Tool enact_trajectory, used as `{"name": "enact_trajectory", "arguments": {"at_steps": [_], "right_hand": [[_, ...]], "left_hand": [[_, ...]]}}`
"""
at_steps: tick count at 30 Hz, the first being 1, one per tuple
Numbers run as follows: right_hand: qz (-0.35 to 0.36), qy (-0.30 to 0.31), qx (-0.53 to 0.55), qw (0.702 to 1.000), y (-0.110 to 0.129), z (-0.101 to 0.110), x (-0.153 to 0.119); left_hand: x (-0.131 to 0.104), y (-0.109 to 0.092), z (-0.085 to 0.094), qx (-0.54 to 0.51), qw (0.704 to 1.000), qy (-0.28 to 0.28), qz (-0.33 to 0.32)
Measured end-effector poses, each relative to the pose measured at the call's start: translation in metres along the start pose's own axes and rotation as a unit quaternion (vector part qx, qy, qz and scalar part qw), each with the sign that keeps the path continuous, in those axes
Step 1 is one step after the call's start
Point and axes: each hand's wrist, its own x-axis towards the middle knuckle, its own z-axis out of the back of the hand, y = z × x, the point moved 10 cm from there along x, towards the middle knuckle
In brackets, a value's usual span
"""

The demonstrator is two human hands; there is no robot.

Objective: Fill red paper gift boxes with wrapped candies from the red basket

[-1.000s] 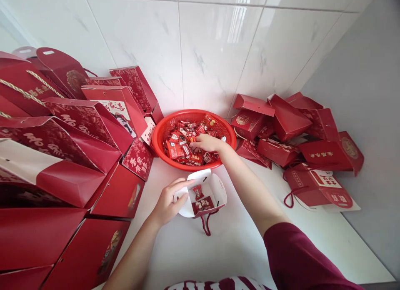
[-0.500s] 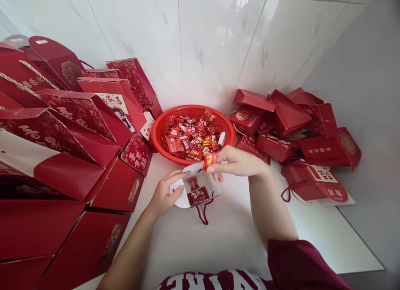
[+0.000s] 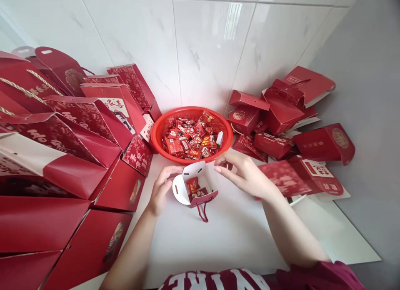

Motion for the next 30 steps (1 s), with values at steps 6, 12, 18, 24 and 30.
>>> {"name": "enact_trajectory", "arguments": {"at_steps": [6,12,18,24,30], "right_hand": [[0.032,0.042,0.076,0.996,-0.010,-0.037,-0.031],[0.035,0.025,0.090,0.995,-0.031,-0.065,-0.033],[0.054,-0.071,-0.087,0.992,0.012,-0.033,-0.049],[-0.185,-0.188,-0.218,0.940,-0.012,0.072,-0.177],[-0.430,-0.123,-0.263,0.855,-0.144,0.069,-0.291]], "left_hand": [[0.002,0.016,-0.008,-0.049,0.998,0.009,0.050],[0.002,0.005,-0.021,0.021,0.999,0.033,0.036],[0.003,-0.009,-0.021,0.127,0.991,0.025,-0.018],[0.002,-0.015,-0.018,0.174,0.984,0.020,-0.014],[-0.002,-0.023,-0.030,0.193,0.979,0.058,-0.030]]}}
